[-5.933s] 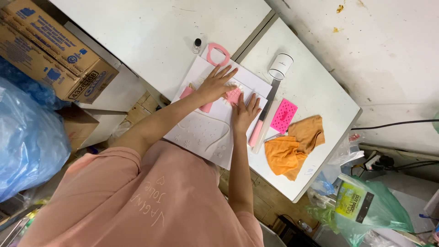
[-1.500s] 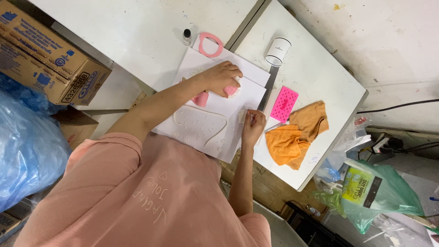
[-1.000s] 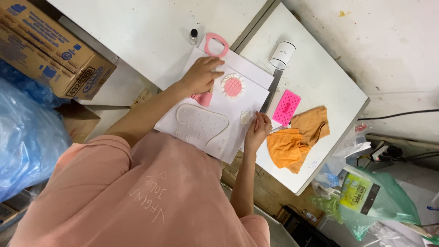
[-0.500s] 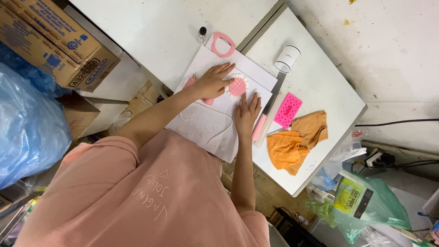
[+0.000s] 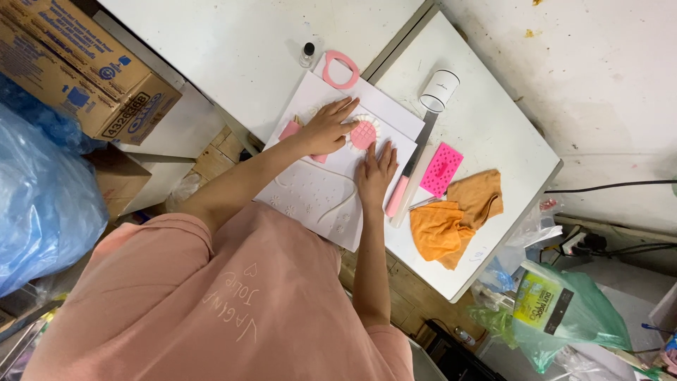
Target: Preparing pink and white fondant cake decorations using molds and tools.
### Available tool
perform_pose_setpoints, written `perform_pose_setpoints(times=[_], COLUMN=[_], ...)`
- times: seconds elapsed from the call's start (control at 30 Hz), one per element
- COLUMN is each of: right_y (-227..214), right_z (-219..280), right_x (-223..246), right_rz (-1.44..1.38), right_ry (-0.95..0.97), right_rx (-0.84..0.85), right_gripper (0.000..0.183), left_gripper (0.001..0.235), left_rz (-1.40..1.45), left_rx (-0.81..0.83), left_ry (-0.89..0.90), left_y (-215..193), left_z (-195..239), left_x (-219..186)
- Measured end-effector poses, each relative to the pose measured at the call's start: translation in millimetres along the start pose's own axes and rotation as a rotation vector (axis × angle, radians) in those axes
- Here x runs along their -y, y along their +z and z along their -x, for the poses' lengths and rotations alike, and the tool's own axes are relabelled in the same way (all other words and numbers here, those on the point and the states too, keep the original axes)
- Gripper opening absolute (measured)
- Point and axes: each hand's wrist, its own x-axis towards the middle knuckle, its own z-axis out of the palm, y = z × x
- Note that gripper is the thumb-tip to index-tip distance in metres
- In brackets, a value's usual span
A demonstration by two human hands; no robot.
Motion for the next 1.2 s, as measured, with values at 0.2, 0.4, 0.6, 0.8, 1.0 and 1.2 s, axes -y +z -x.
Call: perform_pose_setpoints(times=[0.2,0.4,0.6,0.8,1.0,1.2], right_y=[-13,-54,-82,-78,-69,-71], right_z=[6,42,87,99,108,117], right_x=[-5,-16,-35,-35,-20,-18], right_rz=[-0.075,-0.336,-0.103,-0.147,-0.111,-0.135], right_ry=[-0.027,0.255,0.285,0.352,0.238,0.256], right_rx=[-0.053,-0.282,-0.354,-0.336,-0.32,-0.299], right_gripper=[0.056,0.046,0.032,0.031,0.031,0.029], left_gripper=[0.058,0.035,0.022,0.053,0.105,0.115], left_rz=[-0.052,0.139,0.095,-0.271,-0.2,-0.242], left_rx=[-0.065,-0.318,-0.229,0.125,0.161,0.173], left_ry=[0.033,-0.08,-0.136,0.267,0.112,0.081], left_y=[-4,-77,-66,17,29,23], left_z=[2,23,35,11,10,3], left_x=[10,0,17,-8,-47,-51])
